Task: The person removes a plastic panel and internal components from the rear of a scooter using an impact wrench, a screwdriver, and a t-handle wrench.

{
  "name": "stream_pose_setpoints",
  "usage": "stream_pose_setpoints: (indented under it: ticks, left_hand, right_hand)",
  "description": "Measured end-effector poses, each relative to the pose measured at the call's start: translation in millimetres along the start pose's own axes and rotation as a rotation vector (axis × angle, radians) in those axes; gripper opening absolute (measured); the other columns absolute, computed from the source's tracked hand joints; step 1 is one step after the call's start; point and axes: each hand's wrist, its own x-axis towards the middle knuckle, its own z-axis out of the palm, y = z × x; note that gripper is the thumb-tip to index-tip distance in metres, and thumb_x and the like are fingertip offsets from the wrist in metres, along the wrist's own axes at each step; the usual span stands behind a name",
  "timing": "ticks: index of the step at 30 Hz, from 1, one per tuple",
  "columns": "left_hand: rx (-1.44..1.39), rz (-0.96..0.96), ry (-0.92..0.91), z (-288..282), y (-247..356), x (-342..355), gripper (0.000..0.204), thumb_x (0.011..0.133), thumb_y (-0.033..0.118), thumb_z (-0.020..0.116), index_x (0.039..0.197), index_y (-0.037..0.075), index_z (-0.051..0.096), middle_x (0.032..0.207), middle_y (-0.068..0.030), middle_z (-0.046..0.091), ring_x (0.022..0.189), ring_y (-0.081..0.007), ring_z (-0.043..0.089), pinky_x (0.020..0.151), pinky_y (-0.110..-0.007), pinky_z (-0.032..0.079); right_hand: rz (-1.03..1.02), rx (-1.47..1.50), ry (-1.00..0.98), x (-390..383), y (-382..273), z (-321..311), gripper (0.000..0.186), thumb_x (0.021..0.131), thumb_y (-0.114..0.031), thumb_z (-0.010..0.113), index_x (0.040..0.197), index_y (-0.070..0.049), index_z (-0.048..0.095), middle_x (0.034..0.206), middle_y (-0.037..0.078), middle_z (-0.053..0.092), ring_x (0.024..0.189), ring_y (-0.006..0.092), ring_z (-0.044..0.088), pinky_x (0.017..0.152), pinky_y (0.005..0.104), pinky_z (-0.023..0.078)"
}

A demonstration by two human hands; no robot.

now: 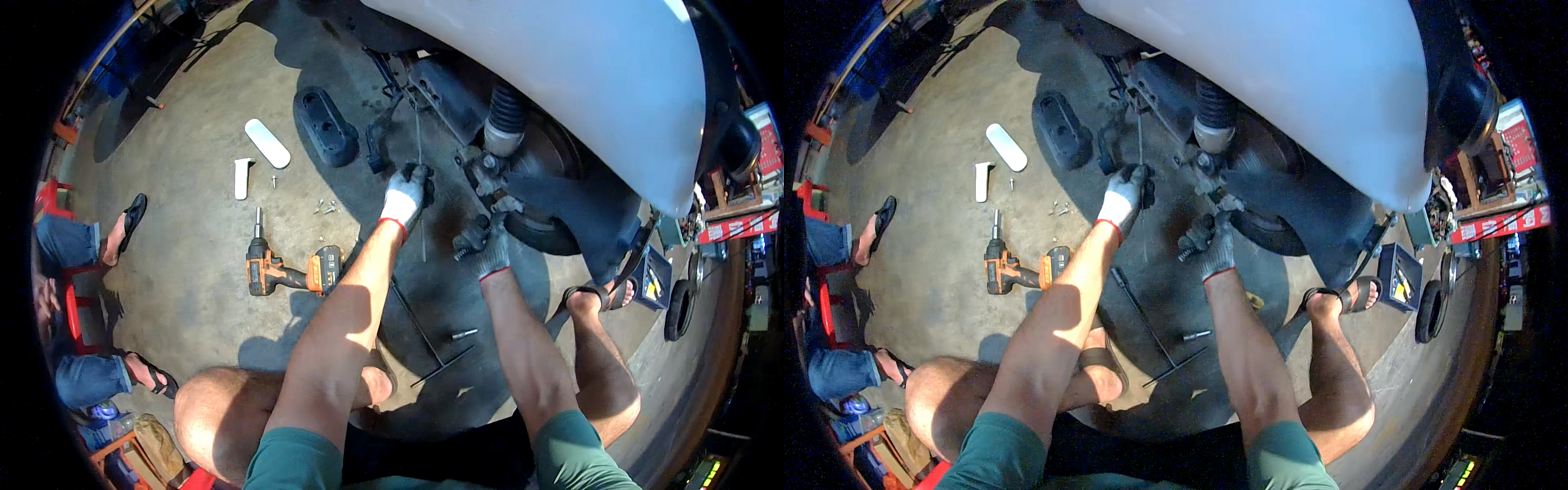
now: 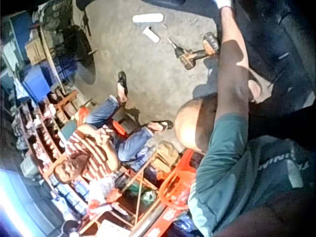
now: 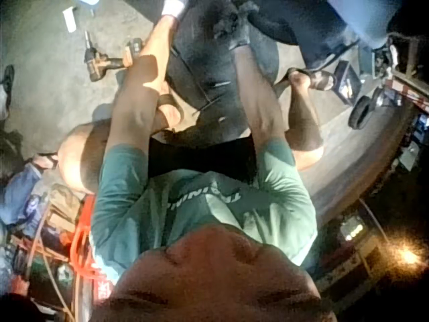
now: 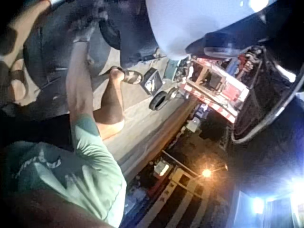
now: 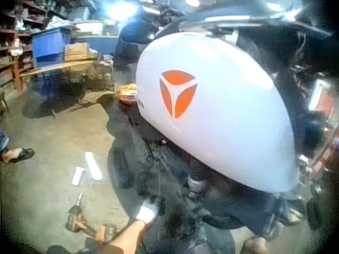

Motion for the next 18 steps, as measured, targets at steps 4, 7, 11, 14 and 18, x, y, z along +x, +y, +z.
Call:
stream_pose_setpoints:
  ticks: [4,7,11,14,18]
  left_hand:
    - [0.051,-0.032,0.002,-6.7,1.6,-1.2,0.021,0.095,0.02,0.05,0.094,0.001,0.059,0.063,-0.0048,0.054,0.051,-0.0144,0.05,0.046,-0.028,0.041]
    - [0.072,-0.041,0.003,-3.7,6.3,-4.1,0.021,0.095,0.02,0.049,0.093,0.002,0.059,0.063,-0.0057,0.055,0.05,-0.0144,0.051,0.046,-0.029,0.041]
    - [0.094,-0.017,0.005,-9.8,4.1,-2.6,0.021,0.095,0.02,0.049,0.093,0.002,0.06,0.063,-0.0057,0.056,0.05,-0.0142,0.051,0.046,-0.029,0.041]
    - [0.098,-0.004,0.003,-13.2,-0.4,-1.2,0.021,0.095,0.021,0.05,0.094,0.002,0.06,0.064,-0.0056,0.056,0.05,-0.0141,0.051,0.047,-0.029,0.042]
    - [0.101,-0.029,-0.001,-6.3,-1.2,-0.8,0.023,0.095,0.022,0.05,0.095,0.002,0.061,0.065,-0.0063,0.057,0.052,-0.0144,0.053,0.048,-0.029,0.043]
  right_hand:
    - [0.063,-0.062,-0.041,-2.5,-4.5,-9.1,0.052,0.089,-0.062,0.044,0.06,-0.019,0.043,0.047,-0.003,0.03,0.039,0.0136,0.031,0.043,0.0303,0.023]
    - [0.087,-0.108,-0.079,-16.8,-5.7,-22.7,0.05,0.09,-0.062,0.041,0.066,-0.019,0.047,0.049,-0.003,0.034,0.04,0.0129,0.032,0.042,0.0302,0.024]
    - [0.119,0.015,0.005,-16.1,-7.5,-26.6,0.044,0.092,-0.058,0.04,0.072,-0.02,0.05,0.051,-0.004,0.036,0.041,0.0118,0.034,0.041,0.0305,0.026]
    - [0.09,0.102,-0.034,-5.8,-16.9,-12.2,0.04,0.094,-0.052,0.04,0.073,-0.02,0.051,0.052,-0.004,0.035,0.042,0.0118,0.034,0.041,0.0302,0.028]
    - [-0.005,0.171,-0.059,2.6,-24.4,-2.6,0.034,0.096,-0.042,0.042,0.07,-0.02,0.048,0.052,-0.005,0.031,0.043,0.0108,0.032,0.045,0.0279,0.031]
